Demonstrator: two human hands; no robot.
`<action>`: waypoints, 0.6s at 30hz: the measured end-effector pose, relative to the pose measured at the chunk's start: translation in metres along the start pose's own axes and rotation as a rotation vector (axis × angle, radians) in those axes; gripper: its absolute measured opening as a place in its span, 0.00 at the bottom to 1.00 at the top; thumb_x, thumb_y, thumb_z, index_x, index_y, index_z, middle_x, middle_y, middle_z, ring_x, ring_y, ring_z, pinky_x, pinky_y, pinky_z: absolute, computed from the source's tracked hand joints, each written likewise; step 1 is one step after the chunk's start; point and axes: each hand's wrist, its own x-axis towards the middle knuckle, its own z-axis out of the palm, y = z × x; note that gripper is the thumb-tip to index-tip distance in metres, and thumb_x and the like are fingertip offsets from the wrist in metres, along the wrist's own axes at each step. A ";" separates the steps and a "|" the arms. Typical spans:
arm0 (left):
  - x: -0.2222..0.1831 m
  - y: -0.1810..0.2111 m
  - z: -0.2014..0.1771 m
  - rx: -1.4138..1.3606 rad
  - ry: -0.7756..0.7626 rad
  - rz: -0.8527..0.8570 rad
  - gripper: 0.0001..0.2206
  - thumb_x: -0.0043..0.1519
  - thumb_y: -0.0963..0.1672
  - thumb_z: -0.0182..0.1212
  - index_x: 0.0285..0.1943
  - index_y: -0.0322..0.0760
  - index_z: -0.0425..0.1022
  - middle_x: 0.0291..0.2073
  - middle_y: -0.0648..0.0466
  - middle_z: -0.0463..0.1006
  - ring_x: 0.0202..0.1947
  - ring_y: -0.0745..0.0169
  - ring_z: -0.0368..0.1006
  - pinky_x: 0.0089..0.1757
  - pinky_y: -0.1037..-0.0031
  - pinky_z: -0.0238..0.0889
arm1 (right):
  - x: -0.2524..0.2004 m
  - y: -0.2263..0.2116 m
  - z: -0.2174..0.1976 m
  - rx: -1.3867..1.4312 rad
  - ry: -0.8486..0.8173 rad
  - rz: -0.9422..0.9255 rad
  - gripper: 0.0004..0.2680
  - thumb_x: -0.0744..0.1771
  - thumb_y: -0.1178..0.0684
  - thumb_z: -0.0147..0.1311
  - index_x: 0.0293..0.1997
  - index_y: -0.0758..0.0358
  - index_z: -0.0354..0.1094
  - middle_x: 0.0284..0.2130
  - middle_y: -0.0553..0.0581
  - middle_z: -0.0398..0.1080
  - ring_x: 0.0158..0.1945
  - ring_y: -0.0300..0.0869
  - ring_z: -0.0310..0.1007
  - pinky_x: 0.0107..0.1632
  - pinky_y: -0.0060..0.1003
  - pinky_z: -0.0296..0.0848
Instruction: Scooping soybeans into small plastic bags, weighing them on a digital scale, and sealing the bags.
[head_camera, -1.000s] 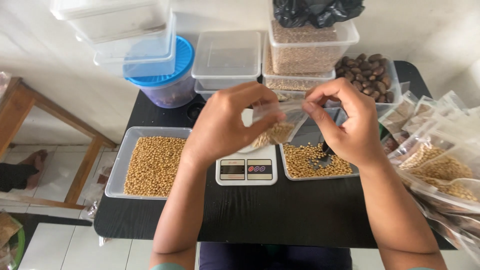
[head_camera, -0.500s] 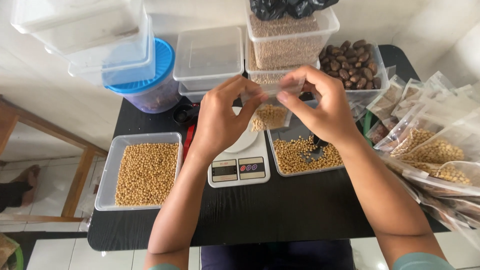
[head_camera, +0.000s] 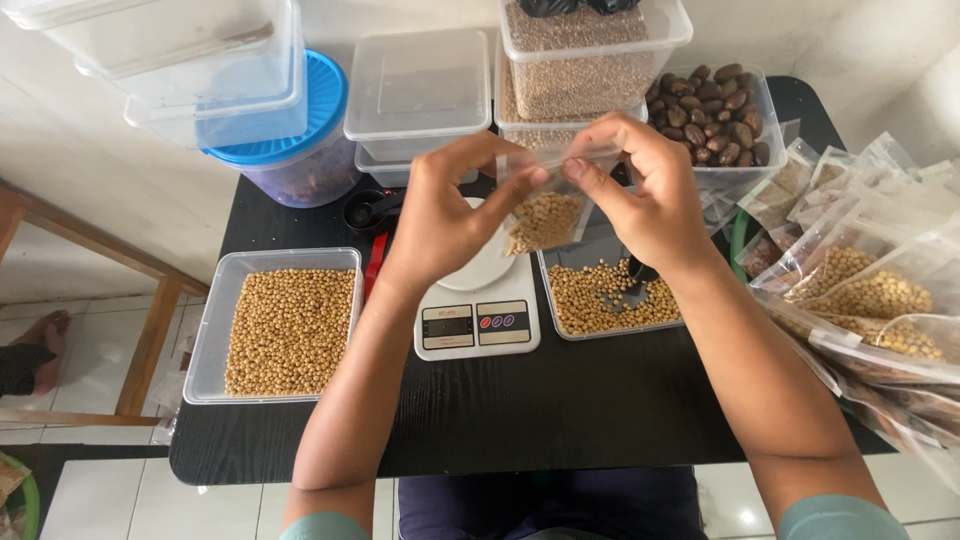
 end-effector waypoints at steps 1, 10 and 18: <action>-0.001 -0.004 -0.001 -0.004 -0.003 -0.001 0.03 0.64 0.43 0.69 0.44 0.42 0.82 0.31 0.51 0.82 0.36 0.56 0.81 0.44 0.62 0.72 | 0.000 0.001 0.001 -0.003 0.002 0.004 0.00 0.71 0.64 0.58 0.43 0.70 0.73 0.33 0.61 0.71 0.42 0.43 0.72 0.49 0.42 0.74; -0.003 -0.008 0.001 0.076 0.032 0.065 0.04 0.64 0.41 0.68 0.36 0.41 0.80 0.25 0.56 0.77 0.31 0.56 0.78 0.47 0.66 0.67 | 0.000 -0.003 0.005 0.158 -0.043 0.095 0.01 0.68 0.63 0.59 0.39 0.66 0.76 0.29 0.57 0.72 0.39 0.40 0.69 0.49 0.38 0.70; 0.001 0.006 0.003 -0.026 0.000 0.064 0.03 0.65 0.42 0.67 0.39 0.38 0.79 0.23 0.49 0.76 0.30 0.55 0.77 0.43 0.62 0.68 | 0.001 0.004 0.005 0.101 -0.007 -0.008 0.01 0.69 0.62 0.63 0.39 0.68 0.76 0.29 0.60 0.72 0.38 0.42 0.72 0.49 0.39 0.69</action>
